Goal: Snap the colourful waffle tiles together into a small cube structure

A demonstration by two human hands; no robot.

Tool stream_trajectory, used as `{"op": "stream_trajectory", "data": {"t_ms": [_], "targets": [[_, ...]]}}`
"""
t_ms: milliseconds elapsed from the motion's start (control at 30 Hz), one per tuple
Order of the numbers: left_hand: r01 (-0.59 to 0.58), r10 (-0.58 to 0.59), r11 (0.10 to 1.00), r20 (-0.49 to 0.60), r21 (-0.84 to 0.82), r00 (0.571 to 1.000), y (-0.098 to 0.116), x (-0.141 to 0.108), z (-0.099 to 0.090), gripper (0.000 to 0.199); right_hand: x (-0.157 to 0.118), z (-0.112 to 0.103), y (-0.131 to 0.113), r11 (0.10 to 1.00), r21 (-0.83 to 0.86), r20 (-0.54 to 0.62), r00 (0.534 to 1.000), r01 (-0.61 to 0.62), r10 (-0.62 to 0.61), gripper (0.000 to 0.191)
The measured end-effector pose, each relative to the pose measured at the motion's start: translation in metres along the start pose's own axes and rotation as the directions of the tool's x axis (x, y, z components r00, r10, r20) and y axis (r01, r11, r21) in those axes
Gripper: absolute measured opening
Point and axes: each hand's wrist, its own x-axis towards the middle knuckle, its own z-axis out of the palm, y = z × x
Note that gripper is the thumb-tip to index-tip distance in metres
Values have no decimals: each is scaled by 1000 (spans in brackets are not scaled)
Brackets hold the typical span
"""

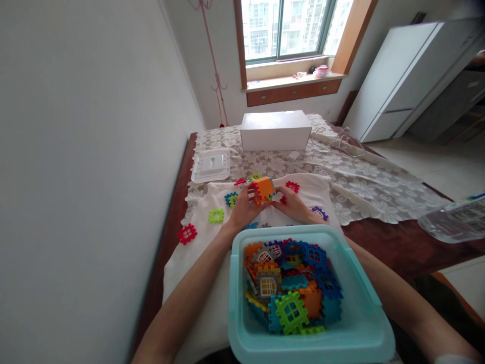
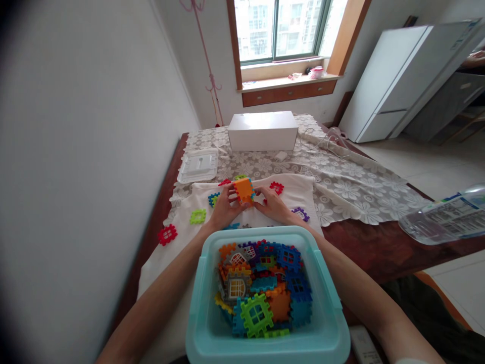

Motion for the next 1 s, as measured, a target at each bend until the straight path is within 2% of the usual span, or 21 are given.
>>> {"op": "stream_trajectory", "data": {"t_ms": [133, 267, 467, 667, 900, 1000], "targets": [[28, -26, 999, 53, -37, 998, -1, 2, -3, 65, -2, 2, -1, 999, 36, -4, 1000, -3, 3, 53], [64, -45, 989, 138, -133, 989, 1, 2, -4, 66, -2, 2, -2, 995, 99, 30, 1000, 5, -8, 69], [94, -64, 979, 164, -183, 984, 2, 3, -5, 63, 2, -6, -10, 994, 105, 88, 996, -18, 9, 59], [100, -63, 976, 187, -196, 980, 2, 3, -6, 60, 2, -8, -12, 995, 96, 41, 999, -25, 21, 43], [199, -143, 947, 222, -253, 964, -4, 4, -8, 62, 2, -5, -6, 999, 11, 50, 998, -44, 44, 48], [198, -137, 946, 238, -256, 962, -7, 5, -8, 64, 3, -16, -9, 997, -62, 95, 994, -52, 58, 58]]}}
